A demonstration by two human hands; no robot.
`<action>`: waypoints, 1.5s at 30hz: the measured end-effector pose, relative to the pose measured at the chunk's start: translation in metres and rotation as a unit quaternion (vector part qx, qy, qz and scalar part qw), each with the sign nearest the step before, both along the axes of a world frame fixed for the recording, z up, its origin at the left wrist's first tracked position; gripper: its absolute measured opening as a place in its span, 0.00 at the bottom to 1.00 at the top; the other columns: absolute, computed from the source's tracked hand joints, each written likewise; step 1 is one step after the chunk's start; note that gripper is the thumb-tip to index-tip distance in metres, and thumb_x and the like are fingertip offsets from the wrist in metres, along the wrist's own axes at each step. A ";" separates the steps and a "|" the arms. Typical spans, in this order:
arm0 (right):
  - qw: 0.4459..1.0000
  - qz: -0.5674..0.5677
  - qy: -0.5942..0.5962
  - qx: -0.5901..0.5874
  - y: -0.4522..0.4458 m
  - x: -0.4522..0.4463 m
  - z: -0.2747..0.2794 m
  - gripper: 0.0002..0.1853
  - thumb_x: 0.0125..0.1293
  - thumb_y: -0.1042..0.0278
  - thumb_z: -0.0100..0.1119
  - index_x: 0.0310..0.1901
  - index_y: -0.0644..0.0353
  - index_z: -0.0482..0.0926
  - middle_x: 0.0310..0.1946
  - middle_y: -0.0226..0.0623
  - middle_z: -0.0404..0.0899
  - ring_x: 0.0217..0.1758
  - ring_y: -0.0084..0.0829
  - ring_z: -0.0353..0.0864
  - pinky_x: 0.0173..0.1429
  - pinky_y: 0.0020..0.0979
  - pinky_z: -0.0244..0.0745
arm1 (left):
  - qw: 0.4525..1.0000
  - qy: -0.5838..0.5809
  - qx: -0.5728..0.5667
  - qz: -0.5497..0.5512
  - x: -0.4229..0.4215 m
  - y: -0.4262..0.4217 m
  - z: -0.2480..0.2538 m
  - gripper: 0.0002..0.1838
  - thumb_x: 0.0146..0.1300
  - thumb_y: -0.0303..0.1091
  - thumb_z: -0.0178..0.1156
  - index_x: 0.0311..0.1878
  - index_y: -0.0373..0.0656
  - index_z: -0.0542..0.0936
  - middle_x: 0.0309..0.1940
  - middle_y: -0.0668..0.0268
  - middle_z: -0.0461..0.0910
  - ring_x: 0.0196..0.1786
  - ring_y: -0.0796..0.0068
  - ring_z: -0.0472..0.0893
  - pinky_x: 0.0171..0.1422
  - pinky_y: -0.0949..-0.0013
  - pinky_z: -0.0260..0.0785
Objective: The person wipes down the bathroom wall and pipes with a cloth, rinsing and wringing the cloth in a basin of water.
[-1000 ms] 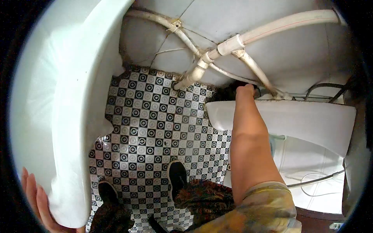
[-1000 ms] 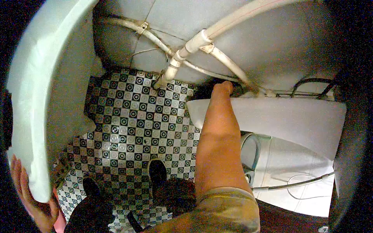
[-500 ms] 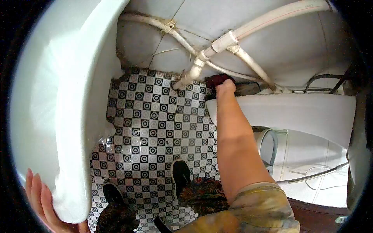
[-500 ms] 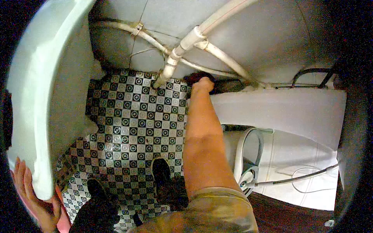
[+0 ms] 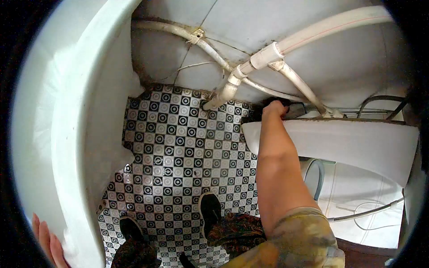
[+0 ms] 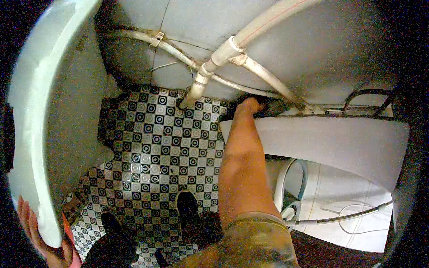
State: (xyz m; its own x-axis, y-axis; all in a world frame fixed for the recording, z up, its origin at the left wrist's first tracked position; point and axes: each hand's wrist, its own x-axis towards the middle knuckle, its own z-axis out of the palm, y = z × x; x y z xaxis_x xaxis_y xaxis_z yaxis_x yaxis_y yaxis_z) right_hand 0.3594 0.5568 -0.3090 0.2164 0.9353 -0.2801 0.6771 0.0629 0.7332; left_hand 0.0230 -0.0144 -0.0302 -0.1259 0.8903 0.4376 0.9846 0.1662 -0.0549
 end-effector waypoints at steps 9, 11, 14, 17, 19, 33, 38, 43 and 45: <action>0.203 -0.480 0.789 0.324 -0.065 -0.063 -0.059 0.15 0.58 0.55 0.50 0.40 0.55 0.78 0.44 0.36 0.77 0.49 0.36 0.73 0.52 0.39 0.69 | 0.999 0.026 -0.023 -0.002 0.002 0.002 0.001 0.30 0.58 0.56 0.49 0.53 0.38 0.64 0.50 0.54 0.67 0.53 0.58 0.70 0.67 0.54 0.54; 0.220 -0.445 0.841 0.216 -0.082 -0.056 -0.049 0.14 0.57 0.59 0.52 0.42 0.57 0.77 0.43 0.36 0.76 0.48 0.34 0.73 0.47 0.37 0.71 | 0.999 0.020 -0.028 0.000 0.002 0.001 0.004 0.30 0.58 0.55 0.50 0.53 0.38 0.64 0.50 0.54 0.67 0.54 0.59 0.70 0.67 0.54 0.54; 0.231 -0.399 0.882 0.099 -0.087 -0.053 -0.038 0.14 0.56 0.63 0.54 0.43 0.59 0.76 0.42 0.37 0.76 0.47 0.32 0.73 0.42 0.35 0.74 | 0.998 0.026 -0.051 0.003 0.002 0.000 0.005 0.32 0.56 0.54 0.53 0.54 0.38 0.62 0.51 0.55 0.66 0.54 0.58 0.69 0.66 0.55 0.54; 0.203 -0.423 0.827 0.311 -0.069 -0.043 -0.032 0.14 0.58 0.76 0.43 0.46 0.61 0.71 0.48 0.43 0.71 0.43 0.43 0.74 0.44 0.50 0.73 | 0.998 0.026 -0.048 0.014 0.004 -0.003 0.005 0.31 0.54 0.53 0.55 0.54 0.40 0.62 0.51 0.55 0.65 0.54 0.56 0.68 0.66 0.53 0.54; 0.180 -0.447 0.822 0.303 -0.053 -0.052 -0.031 0.14 0.58 0.75 0.44 0.46 0.61 0.71 0.47 0.42 0.72 0.42 0.42 0.75 0.41 0.49 0.74 | 0.987 -0.004 -0.125 0.098 0.008 -0.016 0.007 0.35 0.57 0.64 0.43 0.57 0.45 0.59 0.53 0.62 0.61 0.63 0.58 0.58 0.71 0.48 0.38; 0.255 -0.231 0.927 0.149 -0.166 -0.106 0.040 0.12 0.58 0.73 0.44 0.45 0.57 0.70 0.42 0.36 0.73 0.42 0.35 0.76 0.43 0.37 0.74 | 0.991 -0.003 -0.109 0.078 0.008 -0.021 0.004 0.32 0.48 0.35 0.51 0.60 0.38 0.59 0.57 0.48 0.63 0.62 0.44 0.61 0.67 0.40 0.39; 0.095 -0.346 0.914 0.192 -0.225 -0.080 0.050 0.14 0.60 0.63 0.41 0.44 0.60 0.71 0.42 0.44 0.74 0.44 0.42 0.75 0.50 0.45 0.73 | 0.991 -0.007 -0.100 0.094 0.014 -0.016 0.005 0.31 0.47 0.34 0.52 0.59 0.40 0.60 0.56 0.49 0.64 0.62 0.45 0.62 0.67 0.41 0.39; -0.004 -0.493 0.866 -0.086 -0.288 -0.143 0.066 0.20 0.63 0.54 0.37 0.43 0.61 0.74 0.40 0.42 0.77 0.42 0.43 0.77 0.49 0.46 0.73 | 0.992 -0.029 -0.088 0.082 0.014 -0.014 0.004 0.31 0.47 0.33 0.52 0.58 0.40 0.61 0.56 0.49 0.63 0.62 0.45 0.61 0.68 0.42 0.38; -0.040 -0.456 0.869 -0.188 -0.284 -0.167 0.063 0.21 0.61 0.55 0.48 0.50 0.60 0.70 0.50 0.44 0.72 0.54 0.44 0.70 0.61 0.47 0.63 | 0.991 -0.036 -0.100 0.085 0.015 -0.015 0.008 0.32 0.46 0.32 0.52 0.59 0.39 0.60 0.56 0.49 0.63 0.62 0.45 0.61 0.68 0.43 0.37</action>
State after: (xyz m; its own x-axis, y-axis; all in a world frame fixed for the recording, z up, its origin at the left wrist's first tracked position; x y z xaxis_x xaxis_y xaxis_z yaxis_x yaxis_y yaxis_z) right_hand 0.1922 0.2725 -0.2458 -0.5681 0.6437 -0.5127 -0.5759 -0.7560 -0.3111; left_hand 0.0380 -0.0295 -0.0223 -0.3064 0.9214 0.2390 0.9456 0.3235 -0.0352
